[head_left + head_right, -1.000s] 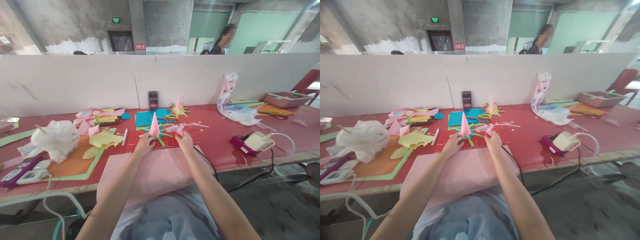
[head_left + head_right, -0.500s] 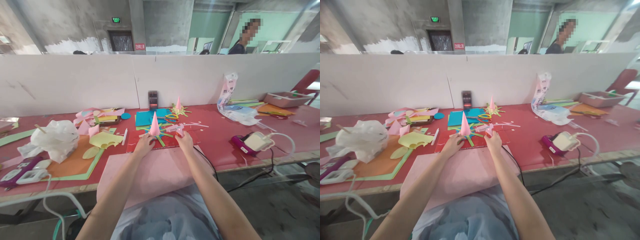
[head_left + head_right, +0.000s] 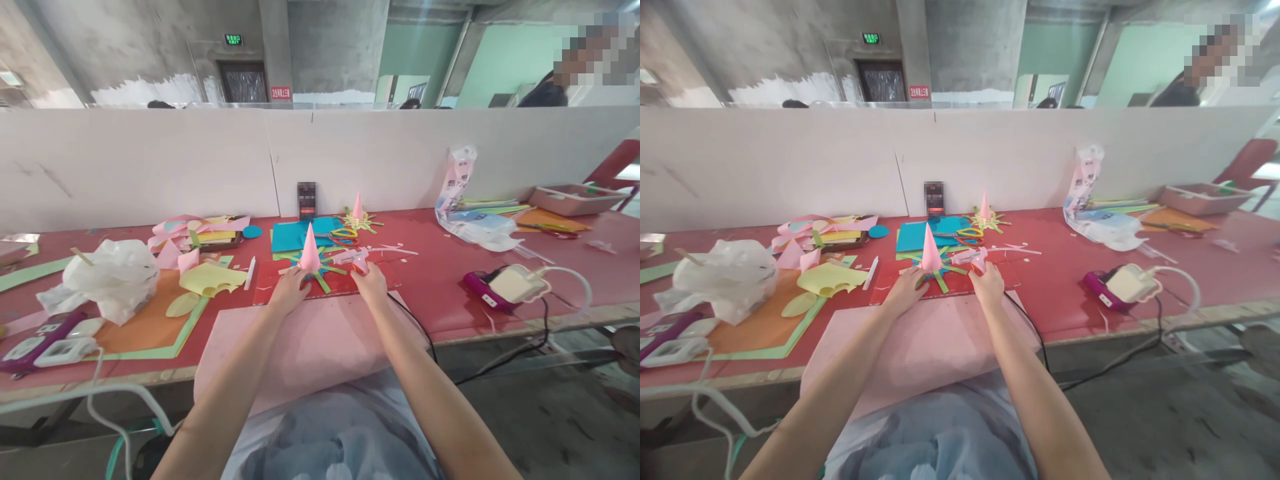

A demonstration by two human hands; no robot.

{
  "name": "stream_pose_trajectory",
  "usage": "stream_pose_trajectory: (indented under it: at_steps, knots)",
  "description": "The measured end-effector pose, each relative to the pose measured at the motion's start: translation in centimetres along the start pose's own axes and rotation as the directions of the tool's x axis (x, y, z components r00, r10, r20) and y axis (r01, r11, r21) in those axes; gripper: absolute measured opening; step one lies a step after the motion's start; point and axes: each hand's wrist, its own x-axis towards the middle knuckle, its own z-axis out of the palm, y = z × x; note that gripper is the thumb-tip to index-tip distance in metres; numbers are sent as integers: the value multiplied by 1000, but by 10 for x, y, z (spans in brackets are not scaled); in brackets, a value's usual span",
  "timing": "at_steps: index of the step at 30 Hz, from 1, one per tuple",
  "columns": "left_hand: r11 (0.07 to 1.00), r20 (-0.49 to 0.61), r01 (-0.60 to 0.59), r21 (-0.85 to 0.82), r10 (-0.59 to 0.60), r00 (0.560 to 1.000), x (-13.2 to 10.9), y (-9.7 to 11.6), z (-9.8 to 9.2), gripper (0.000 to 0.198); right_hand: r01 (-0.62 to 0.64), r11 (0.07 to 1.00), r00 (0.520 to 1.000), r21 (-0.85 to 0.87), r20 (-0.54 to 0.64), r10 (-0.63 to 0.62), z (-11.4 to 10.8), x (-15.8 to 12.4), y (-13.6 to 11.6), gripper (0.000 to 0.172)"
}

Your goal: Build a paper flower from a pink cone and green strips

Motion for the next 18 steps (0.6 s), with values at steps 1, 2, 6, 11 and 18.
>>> stream_pose_trajectory:
  at_steps: [1,2,6,11,18]
  knots:
    - [1000,5,-1,-1,1,1000,0,0,0,30,5,1000,1000,-2,-1,-5,1,0,1,33]
    - [1000,9,-4,0,4,1000,0,0,0,30,11,1000,1000,-3,-1,-11,2,1,1,34]
    - [999,9,-25,22,25,1000,1,-1,2,31,11,1000,1000,0,-4,-11,2,1,1,41]
    - [999,-4,-39,36,39,999,0,-4,3,34,8,1000,1000,2,12,-8,0,0,-1,39]
    - [997,-27,-32,72,34,999,0,5,5,34,22,1000,1000,16,10,-22,-1,-1,-1,39]
